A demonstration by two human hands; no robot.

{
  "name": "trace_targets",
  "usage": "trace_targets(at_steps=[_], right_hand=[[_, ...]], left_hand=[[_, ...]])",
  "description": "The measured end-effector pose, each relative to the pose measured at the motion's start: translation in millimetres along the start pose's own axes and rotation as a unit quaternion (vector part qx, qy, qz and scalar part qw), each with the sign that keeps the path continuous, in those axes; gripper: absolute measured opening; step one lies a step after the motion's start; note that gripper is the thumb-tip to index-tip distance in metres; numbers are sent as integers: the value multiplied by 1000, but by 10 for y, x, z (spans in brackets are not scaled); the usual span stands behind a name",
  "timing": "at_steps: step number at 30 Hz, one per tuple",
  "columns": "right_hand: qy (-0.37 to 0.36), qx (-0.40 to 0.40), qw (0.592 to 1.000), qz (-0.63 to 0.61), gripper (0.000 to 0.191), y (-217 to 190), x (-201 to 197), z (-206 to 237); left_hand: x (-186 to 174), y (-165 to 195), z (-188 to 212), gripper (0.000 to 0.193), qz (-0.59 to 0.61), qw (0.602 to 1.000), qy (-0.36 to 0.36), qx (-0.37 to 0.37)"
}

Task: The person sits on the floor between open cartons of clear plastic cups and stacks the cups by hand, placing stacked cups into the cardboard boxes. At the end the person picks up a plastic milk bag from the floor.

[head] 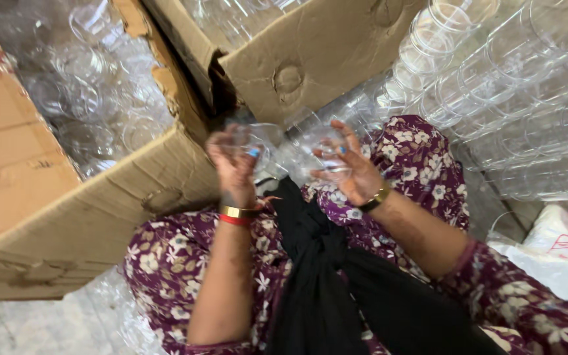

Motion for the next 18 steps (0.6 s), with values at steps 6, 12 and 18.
trace_targets(at_steps=[6, 12, 18], right_hand=[[24, -67, 997, -23, 98, 278, 31, -149], [-26, -62, 998, 17, 102, 177, -114, -188], [-22, -108, 990, 91, 102, 187, -68, -327]], left_hand=[[308, -621, 153, 51, -364, 925, -108, 14], [342, -663, -9, 47, -362, 912, -185, -52], [340, -518, -54, 89, -247, 946, -141, -153]])
Point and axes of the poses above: each hand's wrist, its own z-axis away from the middle knuckle, its own x-axis out of the palm, y = z × x, the point moved 6 cm from there along -z, towards the middle knuckle, and after that the axes turned 8 degrees about -x, right-handed, at the moved point
